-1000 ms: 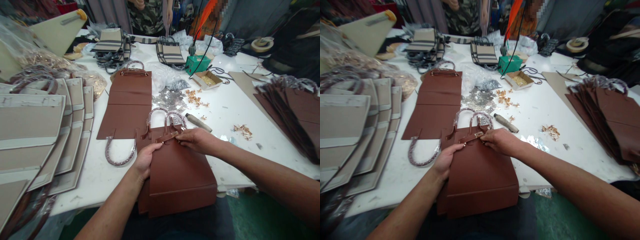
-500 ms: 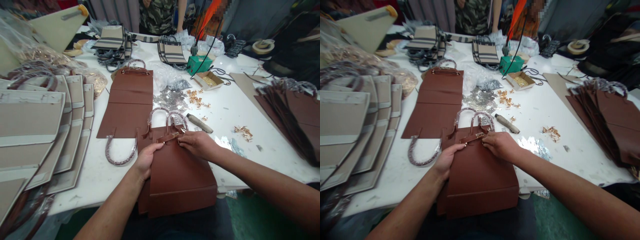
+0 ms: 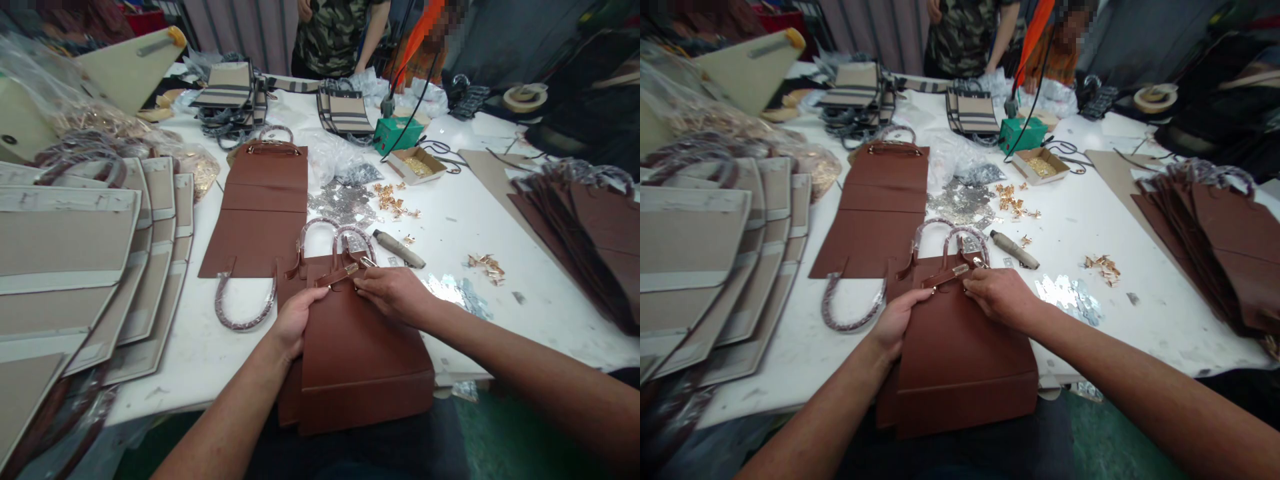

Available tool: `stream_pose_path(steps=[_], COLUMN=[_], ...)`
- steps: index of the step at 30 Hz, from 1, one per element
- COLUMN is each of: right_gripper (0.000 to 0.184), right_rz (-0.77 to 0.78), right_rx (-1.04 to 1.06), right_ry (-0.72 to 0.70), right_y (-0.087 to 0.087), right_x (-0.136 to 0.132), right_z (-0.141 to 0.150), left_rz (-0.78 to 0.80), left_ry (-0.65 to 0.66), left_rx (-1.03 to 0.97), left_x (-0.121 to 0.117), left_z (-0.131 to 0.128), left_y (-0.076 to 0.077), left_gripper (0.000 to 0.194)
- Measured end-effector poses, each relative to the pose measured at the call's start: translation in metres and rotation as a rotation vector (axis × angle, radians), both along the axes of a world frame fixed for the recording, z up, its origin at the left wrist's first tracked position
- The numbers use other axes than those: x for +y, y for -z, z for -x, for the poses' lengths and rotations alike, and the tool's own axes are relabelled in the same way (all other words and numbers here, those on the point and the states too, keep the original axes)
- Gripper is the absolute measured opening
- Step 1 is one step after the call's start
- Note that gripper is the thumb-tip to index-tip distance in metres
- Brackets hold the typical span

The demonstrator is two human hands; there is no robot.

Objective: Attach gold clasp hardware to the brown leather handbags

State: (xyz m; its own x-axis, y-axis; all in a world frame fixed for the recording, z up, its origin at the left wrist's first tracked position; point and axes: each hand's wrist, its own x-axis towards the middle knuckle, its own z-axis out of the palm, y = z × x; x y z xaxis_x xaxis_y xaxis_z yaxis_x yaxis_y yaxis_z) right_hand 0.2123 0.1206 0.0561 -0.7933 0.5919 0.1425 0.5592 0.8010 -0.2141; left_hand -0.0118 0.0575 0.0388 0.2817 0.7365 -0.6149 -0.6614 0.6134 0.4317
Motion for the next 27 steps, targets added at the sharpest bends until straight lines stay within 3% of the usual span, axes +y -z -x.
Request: stream_pose_path(steps=[3,7,13,18,23,27], right_gripper=[0.026,0.022,0.024,0.034,0.042,0.063], right_rz=[0.002,-0.071,-0.160,-0.153,-0.081,0.002], right_rx=[-0.036,-0.096,0.228,0.218,0.327,0.544], right_ry=[0.001,0.124,0.334,0.444,0.505,0.547], right_y=[-0.001,0.004,0.022,0.020,0.002,-0.021], right_x=[0.001,-0.007,-0.039,-0.072,-0.085,-0.120], right_z=[0.003,0.007,0.010,0.029,0.025,0.017], left_rz=[0.017,0.041,0.032,0.002,-0.049,-0.182], left_ry=[0.000,-0.003,0.006,0.023,-0.016,-0.093], left_rx=[0.008,0.010,0.009,0.052,0.247,0.234], left_x=[0.000,0.000,0.003,-0.003,-0.013,-0.047], left_z=[0.000,-0.001,0.000,-0.004,-0.012,-0.029], left_y=[0.000,0.001,-0.001,-0.009,-0.031,-0.072], left_gripper=[0.033,0.035,0.039,0.043,0.051,0.055])
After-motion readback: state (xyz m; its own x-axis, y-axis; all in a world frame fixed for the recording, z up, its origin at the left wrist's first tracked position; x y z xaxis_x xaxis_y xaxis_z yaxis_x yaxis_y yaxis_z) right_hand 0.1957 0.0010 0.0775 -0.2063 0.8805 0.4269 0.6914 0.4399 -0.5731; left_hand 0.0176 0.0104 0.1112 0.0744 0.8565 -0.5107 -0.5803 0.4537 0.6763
